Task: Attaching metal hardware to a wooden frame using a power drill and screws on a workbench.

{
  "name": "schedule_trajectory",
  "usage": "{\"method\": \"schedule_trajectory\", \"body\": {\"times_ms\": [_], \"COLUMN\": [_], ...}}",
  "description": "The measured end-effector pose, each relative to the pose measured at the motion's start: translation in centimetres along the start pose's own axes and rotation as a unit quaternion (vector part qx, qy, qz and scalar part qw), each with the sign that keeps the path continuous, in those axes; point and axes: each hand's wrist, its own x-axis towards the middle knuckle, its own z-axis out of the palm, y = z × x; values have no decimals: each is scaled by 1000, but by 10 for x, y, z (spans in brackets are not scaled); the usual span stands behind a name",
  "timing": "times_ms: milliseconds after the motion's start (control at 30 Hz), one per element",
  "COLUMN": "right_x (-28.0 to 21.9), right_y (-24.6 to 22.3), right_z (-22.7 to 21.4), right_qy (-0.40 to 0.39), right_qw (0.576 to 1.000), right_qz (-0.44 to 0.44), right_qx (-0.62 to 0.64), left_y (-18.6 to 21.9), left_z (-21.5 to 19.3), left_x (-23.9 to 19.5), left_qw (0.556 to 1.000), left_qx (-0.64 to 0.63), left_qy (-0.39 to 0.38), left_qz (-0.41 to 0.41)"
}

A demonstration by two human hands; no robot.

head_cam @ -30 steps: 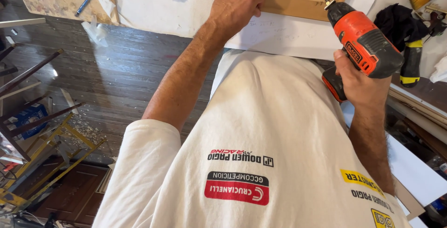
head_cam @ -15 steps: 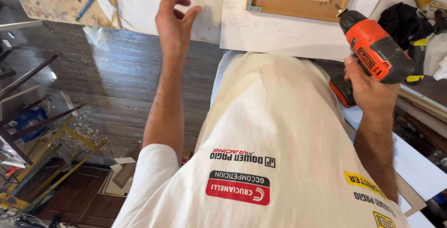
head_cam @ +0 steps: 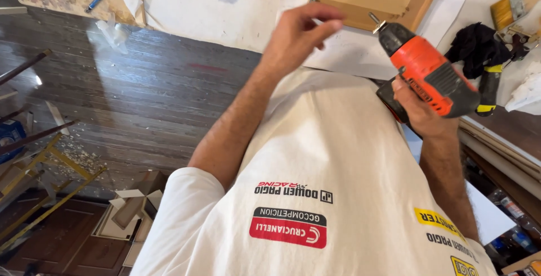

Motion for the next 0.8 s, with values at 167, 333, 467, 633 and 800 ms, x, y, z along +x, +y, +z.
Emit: {"method": "schedule_trajectory", "body": {"times_ms": [167, 333, 467, 633, 800], "right_x": [44, 47, 48, 44, 47], "right_y": [-30, -33, -35, -34, -33], "right_z": [-17, -19, -18, -10, -9], "right_qy": [27, 23, 10, 12, 5], "right_qw": [897, 905, 913, 920, 919], "right_qz": [356, 357, 361, 347, 347], "right_qx": [260, 229, 191, 183, 184], "left_y": [39, 53, 51, 41, 45], "left_z": [19, 24, 28, 31, 35], "left_x": [-7, -13, -11, -9, -11], "left_qw": [999, 999, 997, 980, 970], "left_qx": [-26, 25, 42, 80, 79], "left_qy": [-38, -18, 2, 19, 47], "left_qz": [-24, 27, 63, 179, 227]}}
